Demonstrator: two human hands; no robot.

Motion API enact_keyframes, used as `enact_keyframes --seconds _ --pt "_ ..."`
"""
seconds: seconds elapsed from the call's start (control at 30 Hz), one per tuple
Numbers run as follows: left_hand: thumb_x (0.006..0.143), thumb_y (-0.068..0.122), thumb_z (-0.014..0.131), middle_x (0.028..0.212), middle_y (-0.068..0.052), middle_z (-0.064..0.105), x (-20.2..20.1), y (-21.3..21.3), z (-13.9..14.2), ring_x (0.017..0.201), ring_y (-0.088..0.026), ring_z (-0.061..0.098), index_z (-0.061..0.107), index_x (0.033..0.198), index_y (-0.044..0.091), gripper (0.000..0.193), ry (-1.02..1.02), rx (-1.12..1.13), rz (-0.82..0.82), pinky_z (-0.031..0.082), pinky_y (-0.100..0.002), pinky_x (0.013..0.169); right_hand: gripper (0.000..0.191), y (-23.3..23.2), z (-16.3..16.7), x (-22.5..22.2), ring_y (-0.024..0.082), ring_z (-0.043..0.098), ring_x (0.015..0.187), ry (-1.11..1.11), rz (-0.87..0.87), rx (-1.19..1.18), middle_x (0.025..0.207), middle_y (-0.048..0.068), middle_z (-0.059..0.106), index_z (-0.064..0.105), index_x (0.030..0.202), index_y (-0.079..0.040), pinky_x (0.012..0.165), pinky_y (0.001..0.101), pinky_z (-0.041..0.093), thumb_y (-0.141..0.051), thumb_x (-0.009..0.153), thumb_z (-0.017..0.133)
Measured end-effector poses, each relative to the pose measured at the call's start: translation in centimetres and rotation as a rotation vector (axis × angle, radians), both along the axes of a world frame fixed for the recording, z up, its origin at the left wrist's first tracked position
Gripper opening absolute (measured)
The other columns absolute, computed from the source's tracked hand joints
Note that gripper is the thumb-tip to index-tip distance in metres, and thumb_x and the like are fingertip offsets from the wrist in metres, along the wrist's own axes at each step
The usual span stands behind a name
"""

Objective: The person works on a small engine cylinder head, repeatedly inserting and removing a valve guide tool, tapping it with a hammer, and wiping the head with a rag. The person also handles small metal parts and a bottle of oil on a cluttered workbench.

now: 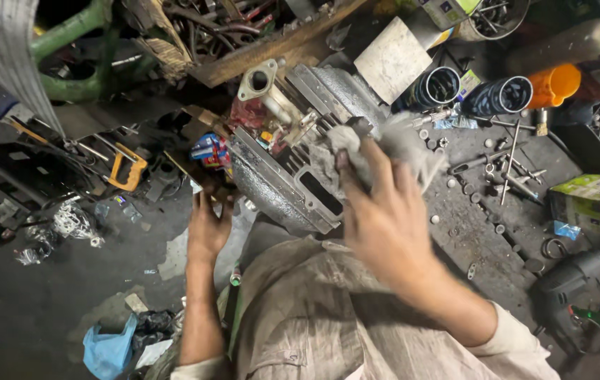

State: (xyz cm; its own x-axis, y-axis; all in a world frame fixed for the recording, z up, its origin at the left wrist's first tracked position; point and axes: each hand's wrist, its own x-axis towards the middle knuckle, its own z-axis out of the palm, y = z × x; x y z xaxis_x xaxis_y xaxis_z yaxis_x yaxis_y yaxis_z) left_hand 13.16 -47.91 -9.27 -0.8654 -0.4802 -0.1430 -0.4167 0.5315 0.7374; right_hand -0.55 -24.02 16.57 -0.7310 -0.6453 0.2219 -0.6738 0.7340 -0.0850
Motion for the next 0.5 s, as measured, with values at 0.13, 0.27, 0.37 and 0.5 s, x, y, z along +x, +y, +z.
enact_keyframes --seconds 0.13,0.27,0.37,0.5 --pt "0.097 0.029 0.068 0.13 -0.027 0.059 2.7 0.1 -0.2 0.107 -0.045 0.065 0.053 0.136 0.005 0.048 -0.116 0.062 0.103 0.053 -0.052 0.087 0.03 0.5 2.2 -0.6 0.033 0.067 0.079 -0.413 -0.037 0.003 0.113 0.02 0.063 0.072 0.101 0.002 0.06 0.0412 0.057 -0.005 0.073 0.066" --pt "0.095 0.031 0.067 0.132 -0.024 0.059 5.1 0.2 -1.2 0.102 -0.04 0.069 0.053 0.136 0.008 0.049 -0.134 0.143 0.128 0.055 -0.051 0.083 0.038 6.2 3.8 -6.0 0.023 0.064 0.072 -0.686 0.305 -0.356 0.094 0.009 0.063 0.073 0.106 -0.006 0.061 0.0349 0.055 -0.011 0.071 0.058" --pt "0.094 0.031 0.066 0.133 -0.023 0.058 5.7 0.6 -1.9 0.1 -0.039 0.07 0.053 0.135 0.008 0.049 -0.158 0.154 0.147 0.055 -0.05 0.082 0.048 6.8 3.3 -3.3 0.028 0.067 0.078 -0.33 0.098 -0.265 0.103 0.02 0.063 0.067 0.121 -0.001 0.062 0.038 0.056 -0.008 0.077 0.051" --pt "0.096 0.028 0.068 0.134 -0.025 0.057 4.9 1.1 -1.9 0.11 -0.047 0.063 0.054 0.137 0.007 0.048 -0.029 0.025 0.056 0.053 -0.053 0.085 0.053 2.2 0.2 -0.1 0.03 0.068 0.075 -0.379 -0.011 0.145 0.118 0.024 0.062 0.064 0.13 -0.001 0.063 0.0405 0.056 -0.019 0.08 0.062"
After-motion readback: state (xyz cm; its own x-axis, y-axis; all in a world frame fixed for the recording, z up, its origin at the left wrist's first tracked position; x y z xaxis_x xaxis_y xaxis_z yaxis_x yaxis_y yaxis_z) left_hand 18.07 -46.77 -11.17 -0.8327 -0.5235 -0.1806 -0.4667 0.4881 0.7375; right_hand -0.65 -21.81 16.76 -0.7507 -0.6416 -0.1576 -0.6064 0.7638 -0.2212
